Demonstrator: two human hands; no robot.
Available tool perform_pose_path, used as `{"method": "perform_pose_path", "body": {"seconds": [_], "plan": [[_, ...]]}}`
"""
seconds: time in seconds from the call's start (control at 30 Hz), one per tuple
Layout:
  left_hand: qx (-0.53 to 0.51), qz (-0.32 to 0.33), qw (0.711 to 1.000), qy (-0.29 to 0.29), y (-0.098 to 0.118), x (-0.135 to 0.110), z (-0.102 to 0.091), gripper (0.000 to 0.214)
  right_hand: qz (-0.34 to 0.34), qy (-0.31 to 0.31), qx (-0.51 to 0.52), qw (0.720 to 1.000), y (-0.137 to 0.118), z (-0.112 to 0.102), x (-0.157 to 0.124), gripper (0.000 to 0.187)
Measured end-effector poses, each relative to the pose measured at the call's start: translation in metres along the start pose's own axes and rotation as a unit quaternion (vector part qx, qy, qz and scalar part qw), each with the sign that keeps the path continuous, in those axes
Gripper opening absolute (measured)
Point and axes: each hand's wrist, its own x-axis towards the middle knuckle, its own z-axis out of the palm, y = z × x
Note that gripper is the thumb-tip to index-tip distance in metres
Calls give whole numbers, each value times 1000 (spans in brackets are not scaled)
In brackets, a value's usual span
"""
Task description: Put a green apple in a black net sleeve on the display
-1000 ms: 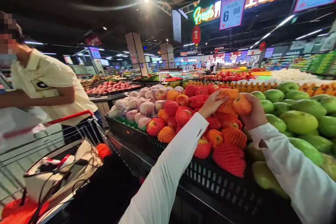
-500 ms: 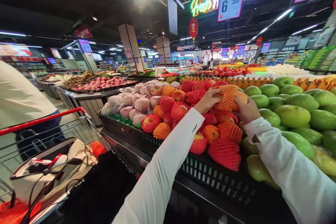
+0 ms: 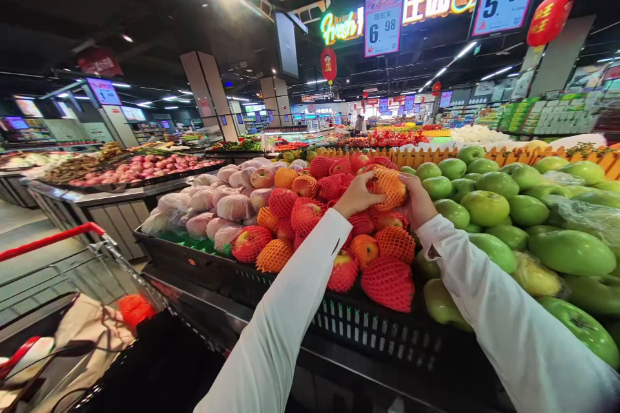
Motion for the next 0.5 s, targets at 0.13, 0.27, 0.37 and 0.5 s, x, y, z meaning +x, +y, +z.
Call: {"method": "perform_pose_path", "body": {"seconds": [0.13,0.27,0.37,0.5], "plan": [[50,4,998,42,4,-3,0,62,-79,7,-74,994,1,-2,0,57],[129,15,990,45,9,-4,-2,60,-168,-8,-120,978,4,-6,3,52],[185,8,981,52,13,-5,-3,65,-209,7,-147,967,4,-10,8,42],[201,7,977,70,16,-6,-3,74,-188,38,-130,973,1,-15,11,44]]}}
